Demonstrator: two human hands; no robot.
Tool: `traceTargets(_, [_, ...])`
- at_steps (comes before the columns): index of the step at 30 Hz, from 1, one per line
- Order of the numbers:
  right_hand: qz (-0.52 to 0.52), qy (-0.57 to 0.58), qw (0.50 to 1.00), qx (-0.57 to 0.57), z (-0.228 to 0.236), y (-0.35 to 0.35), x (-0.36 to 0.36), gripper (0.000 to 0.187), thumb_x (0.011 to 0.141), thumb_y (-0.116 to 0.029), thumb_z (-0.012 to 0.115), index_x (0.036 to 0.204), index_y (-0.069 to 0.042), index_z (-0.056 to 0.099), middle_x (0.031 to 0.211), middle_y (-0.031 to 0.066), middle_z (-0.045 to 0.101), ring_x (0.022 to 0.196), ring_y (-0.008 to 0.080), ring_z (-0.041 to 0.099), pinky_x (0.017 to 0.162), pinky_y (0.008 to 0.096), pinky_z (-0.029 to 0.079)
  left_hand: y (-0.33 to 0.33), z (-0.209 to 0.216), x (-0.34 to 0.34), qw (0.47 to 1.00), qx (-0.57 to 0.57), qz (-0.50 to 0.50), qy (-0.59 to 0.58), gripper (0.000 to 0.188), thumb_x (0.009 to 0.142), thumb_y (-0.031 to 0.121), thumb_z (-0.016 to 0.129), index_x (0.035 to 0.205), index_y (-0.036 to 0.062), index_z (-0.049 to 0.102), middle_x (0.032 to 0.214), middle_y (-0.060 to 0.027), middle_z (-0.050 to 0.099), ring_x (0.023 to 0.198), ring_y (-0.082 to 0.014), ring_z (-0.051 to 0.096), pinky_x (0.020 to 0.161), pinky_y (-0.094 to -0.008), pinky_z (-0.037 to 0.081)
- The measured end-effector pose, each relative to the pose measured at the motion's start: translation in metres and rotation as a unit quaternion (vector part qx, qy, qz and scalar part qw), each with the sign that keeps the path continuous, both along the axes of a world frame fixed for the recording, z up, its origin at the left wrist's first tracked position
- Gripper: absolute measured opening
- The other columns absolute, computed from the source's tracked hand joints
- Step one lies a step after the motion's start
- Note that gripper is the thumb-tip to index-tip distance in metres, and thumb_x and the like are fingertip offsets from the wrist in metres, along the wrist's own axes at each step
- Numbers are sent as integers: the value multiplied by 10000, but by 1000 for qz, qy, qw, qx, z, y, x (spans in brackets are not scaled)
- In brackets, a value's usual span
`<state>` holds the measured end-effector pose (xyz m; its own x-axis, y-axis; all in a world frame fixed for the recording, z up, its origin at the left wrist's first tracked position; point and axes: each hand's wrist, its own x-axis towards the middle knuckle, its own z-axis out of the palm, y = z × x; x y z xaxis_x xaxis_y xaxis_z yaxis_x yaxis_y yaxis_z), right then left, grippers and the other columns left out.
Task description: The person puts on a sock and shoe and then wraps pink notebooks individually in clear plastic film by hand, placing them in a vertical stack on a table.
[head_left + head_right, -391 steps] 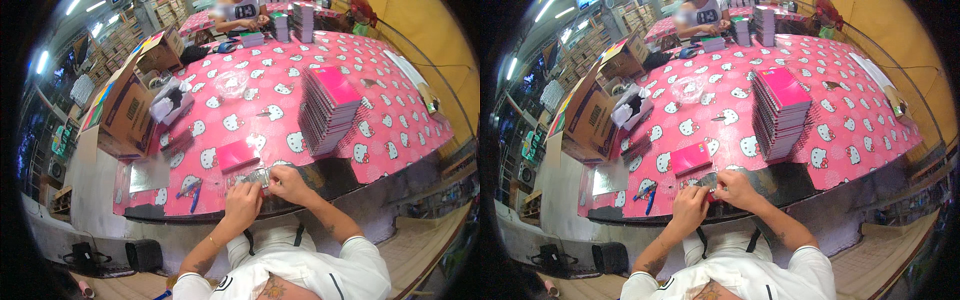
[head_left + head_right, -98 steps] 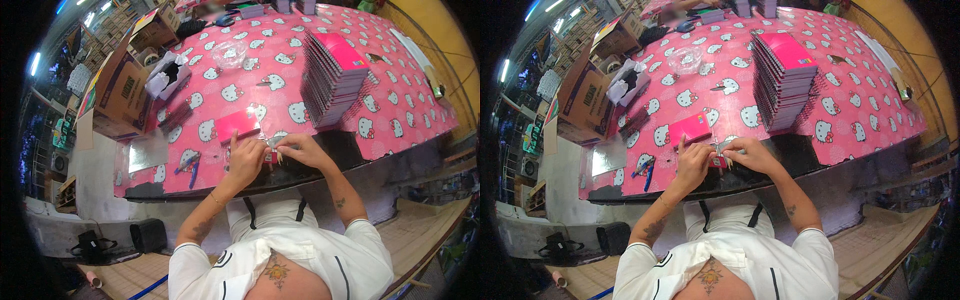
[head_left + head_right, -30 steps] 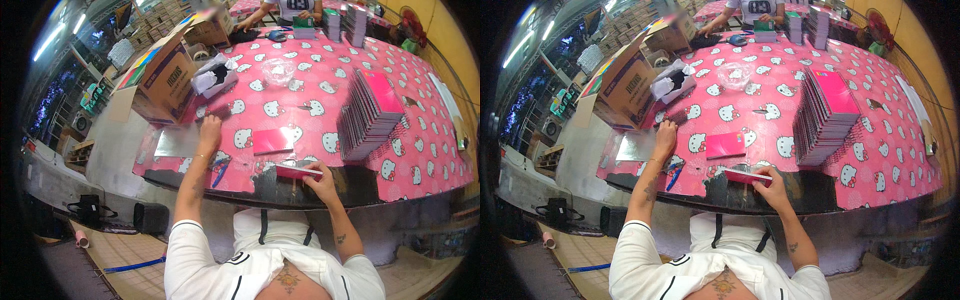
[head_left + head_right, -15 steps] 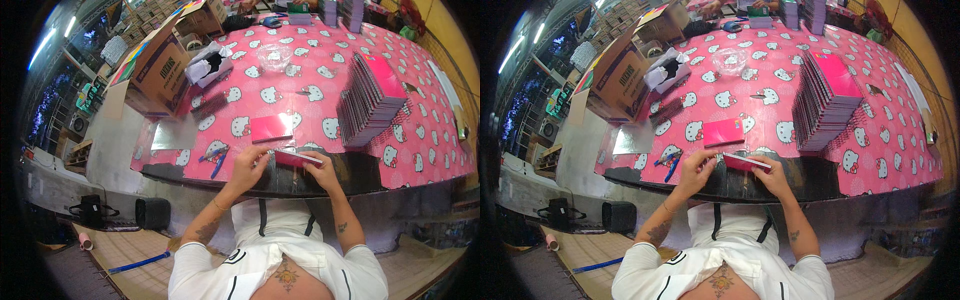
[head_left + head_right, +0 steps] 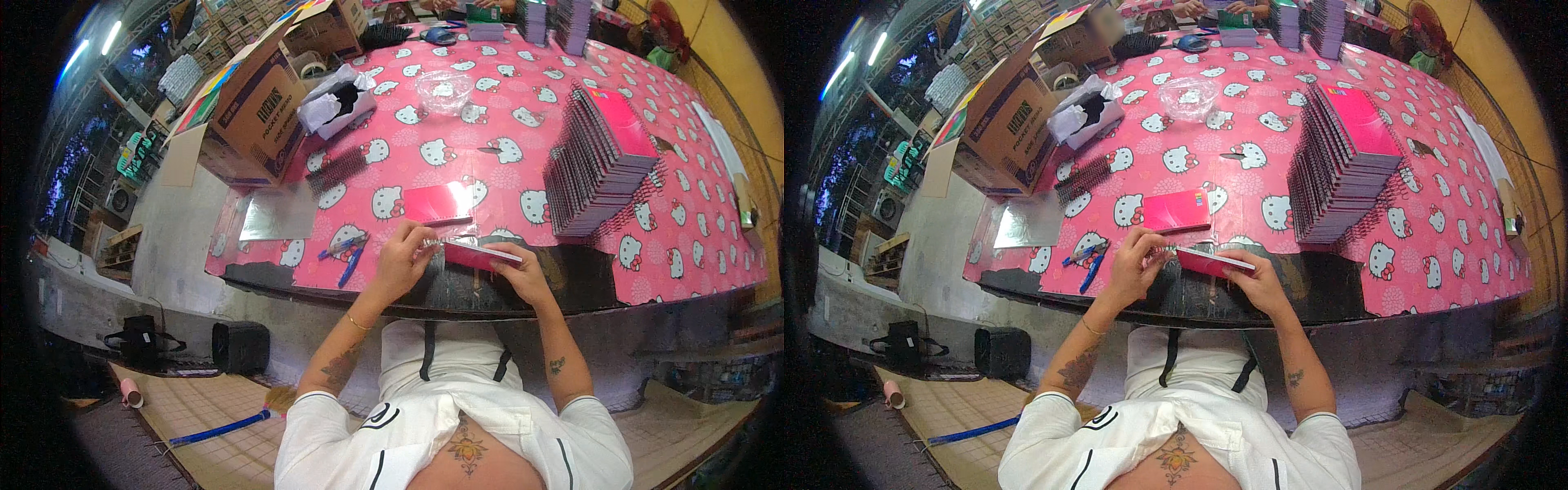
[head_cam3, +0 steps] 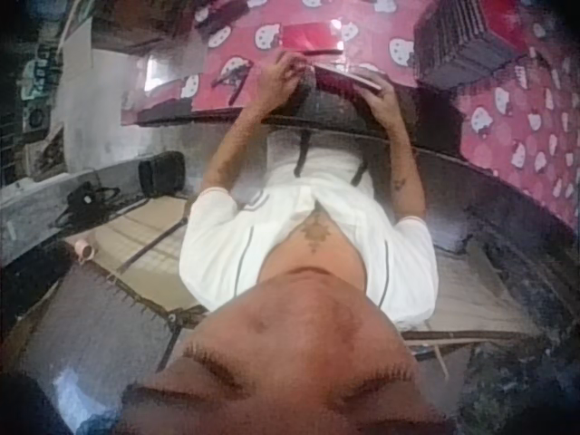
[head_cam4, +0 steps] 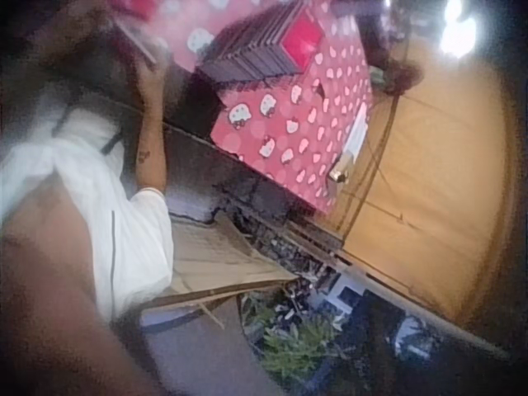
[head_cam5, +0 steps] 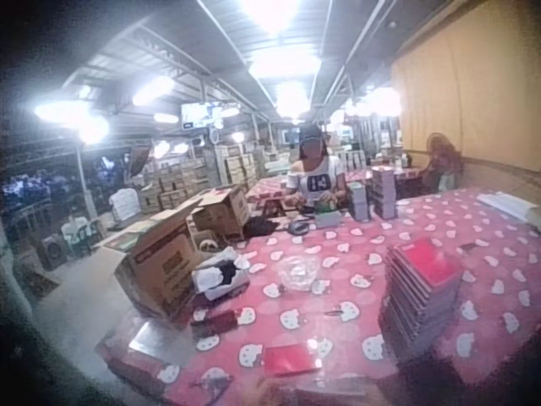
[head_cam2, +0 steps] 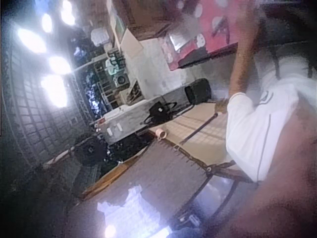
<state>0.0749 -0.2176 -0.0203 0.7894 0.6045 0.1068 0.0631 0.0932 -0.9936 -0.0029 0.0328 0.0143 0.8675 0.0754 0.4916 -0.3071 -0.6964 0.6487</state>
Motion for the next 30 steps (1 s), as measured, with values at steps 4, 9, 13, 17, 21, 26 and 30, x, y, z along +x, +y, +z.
traceTargets(4, [14, 13, 1000, -14, -4, -3, 3, 277, 899, -36, 656, 1175, -17, 661, 977, 1, 660, 852, 81, 574, 782, 244, 474, 9, 13, 13, 989, 116, -92, -5, 266, 860, 142, 704, 1107, 63, 643, 920, -97, 619, 757, -257, 614, 624, -348, 493])
traceTargets(9, [13, 14, 1000, -11, 0, -2, 0, 277, 903, -23, 647, 1179, -8, 655, 1003, 9, 666, 869, 85, 580, 794, 243, 477, -2, 34, 15, 986, 102, -118, 55, 248, 863, 212, 705, 1048, 66, 626, 913, -103, 598, 796, -287, 610, 686, -377, 489])
traceTargets(13, [8, 4, 1000, 7, 1, 1, -3, 283, 908, -24, 643, 1191, -11, 648, 1030, 13, 667, 892, 85, 585, 812, 240, 480, 8, 24, 21, 974, 114, -152, 125, 387, 870, 264, 690, 1202, 91, 590, 1037, -132, 579, 896, -301, 601, 733, -393, 479])
traceTargets(17, [-12, 62, 997, 40, 8, 9, -18, 293, 909, -35, 651, 1202, -21, 645, 1052, 9, 663, 930, 79, 590, 829, 235, 484, -20, 26, 13, 961, 277, 3, 12, 638, 938, 460, 536, 1412, 48, 422, 1345, -197, 464, 1227, -353, 462, 986, -488, 358])
traceTargets(21, [-75, 61, 995, 2, 12, 13, -24, 301, 902, -49, 666, 1202, -26, 646, 1033, 4, 661, 930, 73, 591, 809, 231, 490, -53, -30, -34, 952, 294, 85, 6, 814, 962, 587, 369, 1489, -22, 255, 1530, -221, 273, 1431, -389, 207, 1147, -580, 66])
traceTargets(26, [-37, 90, 995, 15, 9, 15, -26, 287, 903, -32, 657, 1190, -19, 648, 1010, 4, 662, 919, 76, 593, 799, 233, 494, -10, 35, 12, 974, 223, 27, -9, 307, 956, 311, 556, 1158, 84, 604, 1141, -89, 647, 1173, -286, 566, 1134, -619, 134])
traceTargets(30, [-8, 72, 997, 38, 18, 12, -23, 279, 909, -12, 640, 1188, -13, 643, 1013, 17, 665, 903, 88, 603, 812, 242, 500, 2, 33, 5, 978, 180, -94, 55, 210, 897, 267, 655, 1028, 109, 610, 1002, -74, 628, 1089, -267, 596, 1119, -634, 168])
